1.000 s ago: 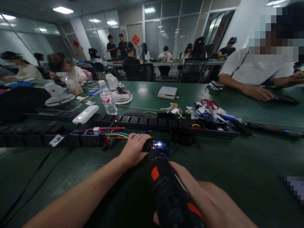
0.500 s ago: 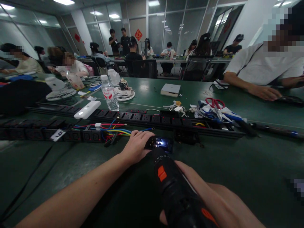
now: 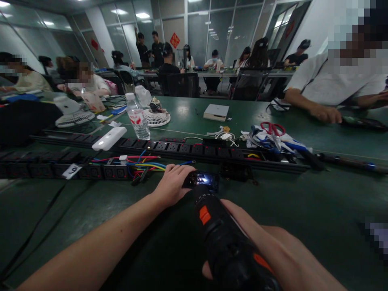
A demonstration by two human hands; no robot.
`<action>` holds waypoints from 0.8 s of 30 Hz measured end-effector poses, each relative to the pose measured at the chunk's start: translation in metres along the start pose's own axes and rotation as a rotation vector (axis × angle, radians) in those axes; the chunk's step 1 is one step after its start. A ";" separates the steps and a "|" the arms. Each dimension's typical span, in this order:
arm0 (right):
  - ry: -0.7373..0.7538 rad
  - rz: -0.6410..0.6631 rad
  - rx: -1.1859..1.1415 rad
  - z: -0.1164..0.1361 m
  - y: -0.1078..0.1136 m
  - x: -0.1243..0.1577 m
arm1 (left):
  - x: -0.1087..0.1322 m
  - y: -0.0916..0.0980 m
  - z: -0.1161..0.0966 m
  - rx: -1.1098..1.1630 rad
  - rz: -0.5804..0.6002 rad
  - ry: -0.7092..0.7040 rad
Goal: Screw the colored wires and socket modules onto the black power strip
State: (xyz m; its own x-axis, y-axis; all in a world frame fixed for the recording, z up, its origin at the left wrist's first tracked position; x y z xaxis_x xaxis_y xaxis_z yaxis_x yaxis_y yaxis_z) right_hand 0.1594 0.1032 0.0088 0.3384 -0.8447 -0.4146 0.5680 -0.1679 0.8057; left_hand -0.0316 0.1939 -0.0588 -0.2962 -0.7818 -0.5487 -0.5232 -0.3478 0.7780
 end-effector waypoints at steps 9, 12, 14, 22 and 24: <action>-0.010 -0.062 -0.040 0.004 0.002 -0.006 | 0.000 -0.002 0.001 0.004 -0.007 0.006; -0.010 -0.077 -0.031 0.010 -0.002 -0.007 | 0.000 -0.002 0.001 0.005 -0.005 0.006; -0.008 -0.081 -0.024 0.011 -0.004 -0.008 | 0.000 -0.002 0.001 0.009 -0.008 0.002; -0.016 -0.080 -0.019 0.009 0.004 -0.008 | 0.000 0.000 0.000 0.023 -0.030 0.000; -0.014 -0.002 -0.059 0.009 0.003 -0.005 | 0.000 0.000 0.000 0.022 -0.025 0.002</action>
State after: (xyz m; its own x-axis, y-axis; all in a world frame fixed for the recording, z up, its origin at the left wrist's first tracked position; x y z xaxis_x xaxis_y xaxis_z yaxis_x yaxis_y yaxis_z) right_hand 0.1521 0.1027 0.0171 0.3264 -0.8517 -0.4100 0.6119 -0.1403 0.7784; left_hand -0.0318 0.1942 -0.0591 -0.2815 -0.7739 -0.5673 -0.5482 -0.3555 0.7570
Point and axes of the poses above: each hand's wrist, its own x-axis away from the middle knuckle, its own y-axis out of the back of the hand, z = x × y, the point moved 7 cm from there along -x, towards the middle knuckle, and after that the axes turned 12 degrees about -z, right-handed, at the moved point
